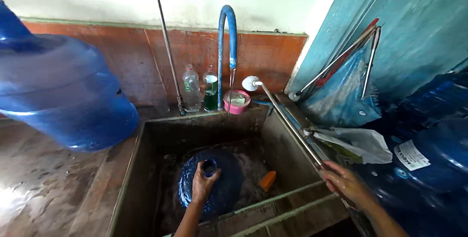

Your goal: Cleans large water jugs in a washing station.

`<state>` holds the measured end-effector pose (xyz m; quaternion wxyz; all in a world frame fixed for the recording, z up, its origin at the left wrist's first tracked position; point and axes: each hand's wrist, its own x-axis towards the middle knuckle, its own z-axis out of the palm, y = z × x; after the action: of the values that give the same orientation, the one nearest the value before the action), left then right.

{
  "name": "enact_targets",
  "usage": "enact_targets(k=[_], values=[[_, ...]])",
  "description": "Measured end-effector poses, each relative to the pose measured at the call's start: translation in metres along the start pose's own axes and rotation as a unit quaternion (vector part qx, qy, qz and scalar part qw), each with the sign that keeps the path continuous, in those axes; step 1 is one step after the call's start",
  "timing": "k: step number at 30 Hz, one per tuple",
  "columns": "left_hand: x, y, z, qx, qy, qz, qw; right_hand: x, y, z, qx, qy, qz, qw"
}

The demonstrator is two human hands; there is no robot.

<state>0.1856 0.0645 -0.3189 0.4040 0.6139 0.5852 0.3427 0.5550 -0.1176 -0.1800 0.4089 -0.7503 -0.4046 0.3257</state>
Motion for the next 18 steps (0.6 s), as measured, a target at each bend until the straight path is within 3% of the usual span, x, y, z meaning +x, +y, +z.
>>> enact_targets(k=[3, 7, 11, 15, 18], values=[[-0.005, -0.004, 0.01, 0.014, 0.029, 0.02, 0.999, -0.003, -0.021, -0.011, -0.097, -0.037, -0.036, 0.994], [-0.019, 0.004, 0.022, 0.108, 0.079, -0.011, 0.991, 0.014, -0.035, -0.018, -0.157, -0.074, -0.002, 0.985], [-0.022, 0.003, 0.039, 0.108, 0.133, -0.019, 0.985, 0.044, -0.043, -0.02, -0.254, -0.094, 0.022, 0.962], [-0.018, -0.011, 0.052, 0.107, 0.198, 0.057, 0.973, 0.074, -0.055, -0.016, -0.404, -0.099, 0.006, 0.909], [-0.008, -0.021, 0.044, 0.116, 0.186, 0.102, 0.97, 0.087, -0.065, -0.016, -0.459, -0.111, 0.006, 0.882]])
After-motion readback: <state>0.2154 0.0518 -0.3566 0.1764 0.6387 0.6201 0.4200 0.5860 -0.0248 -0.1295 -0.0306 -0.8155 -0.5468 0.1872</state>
